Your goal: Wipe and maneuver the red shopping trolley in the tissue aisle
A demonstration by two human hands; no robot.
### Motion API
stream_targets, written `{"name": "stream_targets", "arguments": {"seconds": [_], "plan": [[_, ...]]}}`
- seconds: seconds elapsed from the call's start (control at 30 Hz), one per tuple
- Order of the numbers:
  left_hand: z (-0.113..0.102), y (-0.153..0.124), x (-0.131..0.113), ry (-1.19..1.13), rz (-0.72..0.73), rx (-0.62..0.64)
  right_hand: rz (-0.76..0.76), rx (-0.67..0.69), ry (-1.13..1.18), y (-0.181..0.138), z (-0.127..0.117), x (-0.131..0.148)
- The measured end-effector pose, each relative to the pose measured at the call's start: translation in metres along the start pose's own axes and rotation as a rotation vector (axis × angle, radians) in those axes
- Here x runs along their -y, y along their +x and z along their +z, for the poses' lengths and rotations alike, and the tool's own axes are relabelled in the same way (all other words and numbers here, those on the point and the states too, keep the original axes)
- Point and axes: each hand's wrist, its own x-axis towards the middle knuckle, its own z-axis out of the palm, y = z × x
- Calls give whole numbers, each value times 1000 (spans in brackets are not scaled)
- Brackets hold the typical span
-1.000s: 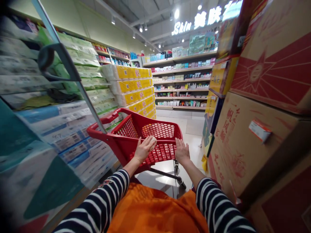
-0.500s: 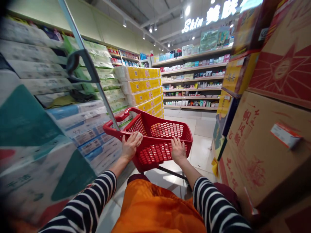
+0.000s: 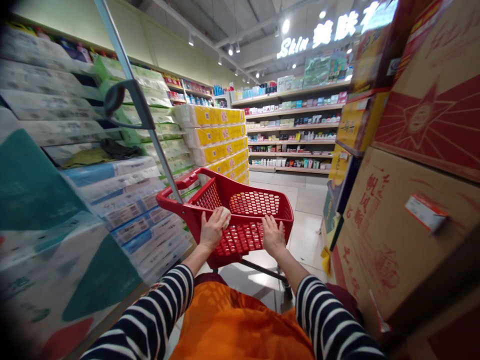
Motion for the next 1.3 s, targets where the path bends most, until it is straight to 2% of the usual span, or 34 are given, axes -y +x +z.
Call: {"name": "stream_targets", "arguments": {"seconds": [0.13,0.2,0.43,0.53,0.63,0.73,0.87,0.97,1.17,1.23,1.3], "plan": [[-9,-4,24,49,-50,-37,23,-21,14,1,5,1],[-8,-4,23,62,-45,-27,40,-28,13,1,6,3],[12,2,-21,18,-17,-7,34,-12,6,-2,0,4],[15,10,-27,16,-37,-10,47,-9,9,-3,1,2],[14,14,-19,21,-9,-10,48,-19,12,-3,2,0],[10,13,0,38,11,-38,41,-11,19,-4,1,-1],[10,11,20,78,-73,-106,33,-16,33,-4,1,0],[18,14,10,86,-101,-81,48,-35,39,-4,1,1],[34,22,-40,80,28,54,39,-20,32,-6,-2,-1],[32,23,-39,72,42,69,44,-19,24,-7,-3,-3],[25,22,-27,71,26,57,58,-21,24,-8,-2,-6]]}}
